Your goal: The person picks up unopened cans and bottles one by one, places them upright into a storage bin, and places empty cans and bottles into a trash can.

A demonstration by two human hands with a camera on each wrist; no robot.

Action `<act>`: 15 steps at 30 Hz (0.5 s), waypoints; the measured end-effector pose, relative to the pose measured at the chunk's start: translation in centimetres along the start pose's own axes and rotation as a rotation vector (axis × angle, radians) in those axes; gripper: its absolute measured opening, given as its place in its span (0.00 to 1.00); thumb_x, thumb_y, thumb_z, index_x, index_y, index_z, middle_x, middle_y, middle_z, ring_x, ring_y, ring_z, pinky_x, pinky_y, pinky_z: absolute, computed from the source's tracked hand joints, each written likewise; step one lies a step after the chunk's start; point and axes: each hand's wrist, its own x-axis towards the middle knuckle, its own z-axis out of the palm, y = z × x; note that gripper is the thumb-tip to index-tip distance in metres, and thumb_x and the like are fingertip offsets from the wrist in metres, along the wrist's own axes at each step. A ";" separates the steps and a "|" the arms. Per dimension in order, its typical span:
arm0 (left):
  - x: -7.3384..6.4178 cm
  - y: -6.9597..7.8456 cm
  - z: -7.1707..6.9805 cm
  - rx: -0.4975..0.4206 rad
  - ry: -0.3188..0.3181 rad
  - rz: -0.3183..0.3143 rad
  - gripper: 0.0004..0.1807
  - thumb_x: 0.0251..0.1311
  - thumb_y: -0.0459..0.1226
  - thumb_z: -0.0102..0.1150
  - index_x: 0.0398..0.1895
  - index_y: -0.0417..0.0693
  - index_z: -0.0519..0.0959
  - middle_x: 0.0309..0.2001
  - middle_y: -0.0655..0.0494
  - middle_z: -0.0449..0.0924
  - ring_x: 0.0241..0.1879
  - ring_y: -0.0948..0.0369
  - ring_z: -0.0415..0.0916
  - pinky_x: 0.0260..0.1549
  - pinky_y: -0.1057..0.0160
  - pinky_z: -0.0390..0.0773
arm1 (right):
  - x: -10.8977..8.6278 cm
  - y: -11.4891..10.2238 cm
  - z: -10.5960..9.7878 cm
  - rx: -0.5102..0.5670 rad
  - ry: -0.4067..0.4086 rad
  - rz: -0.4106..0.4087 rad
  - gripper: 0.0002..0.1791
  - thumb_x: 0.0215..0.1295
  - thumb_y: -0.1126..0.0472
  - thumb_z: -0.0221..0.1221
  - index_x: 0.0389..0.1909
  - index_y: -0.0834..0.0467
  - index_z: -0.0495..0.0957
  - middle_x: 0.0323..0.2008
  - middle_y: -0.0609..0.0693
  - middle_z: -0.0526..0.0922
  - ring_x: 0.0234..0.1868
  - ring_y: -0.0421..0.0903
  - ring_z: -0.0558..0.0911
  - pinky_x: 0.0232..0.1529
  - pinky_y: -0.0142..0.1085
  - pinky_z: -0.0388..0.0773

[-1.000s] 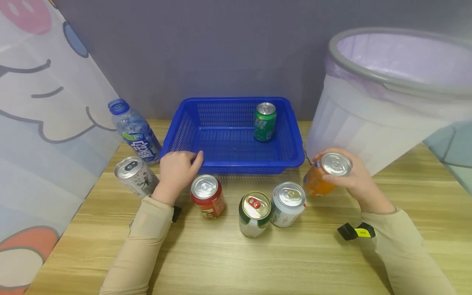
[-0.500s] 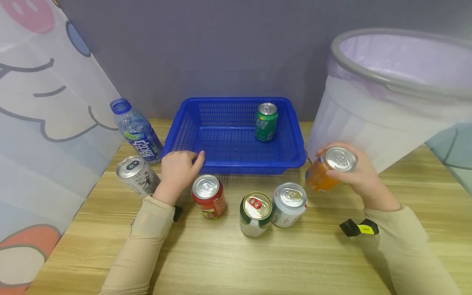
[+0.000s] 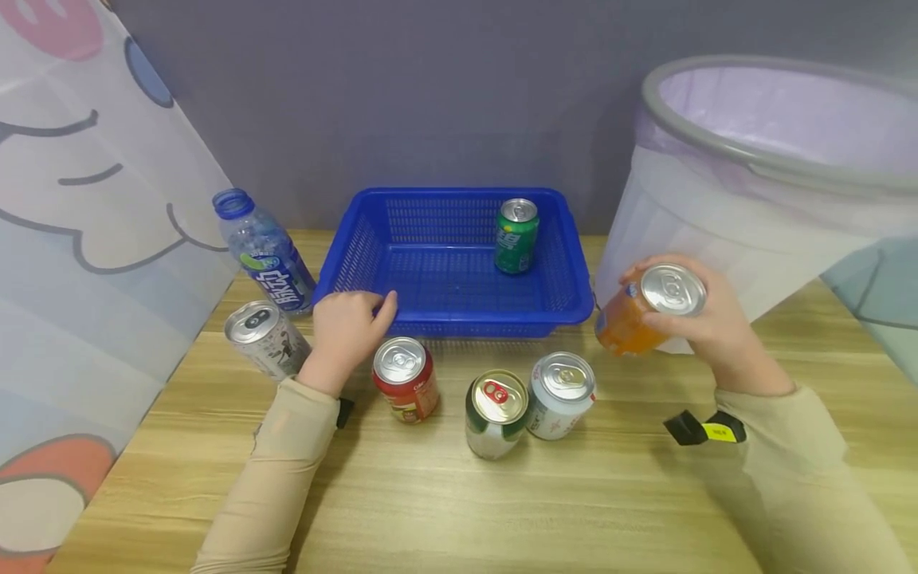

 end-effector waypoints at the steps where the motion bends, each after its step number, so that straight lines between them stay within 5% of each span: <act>1: 0.0 0.0 0.0 0.000 -0.001 0.001 0.27 0.63 0.48 0.46 0.05 0.51 0.65 0.09 0.51 0.71 0.13 0.49 0.71 0.13 0.56 0.61 | 0.1 -0.1 0.0 -0.007 -0.002 0.000 0.28 0.39 0.87 0.52 0.44 0.65 0.77 0.42 0.52 0.85 0.46 0.45 0.82 0.51 0.31 0.72; 15: -0.1 0.1 -0.2 0.000 -0.011 -0.007 0.27 0.63 0.48 0.46 0.05 0.51 0.65 0.09 0.51 0.70 0.13 0.49 0.70 0.14 0.56 0.62 | 1.7 -1.9 1.2 0.003 -0.037 -0.006 0.26 0.40 0.86 0.55 0.43 0.65 0.77 0.41 0.49 0.84 0.46 0.45 0.80 0.50 0.32 0.73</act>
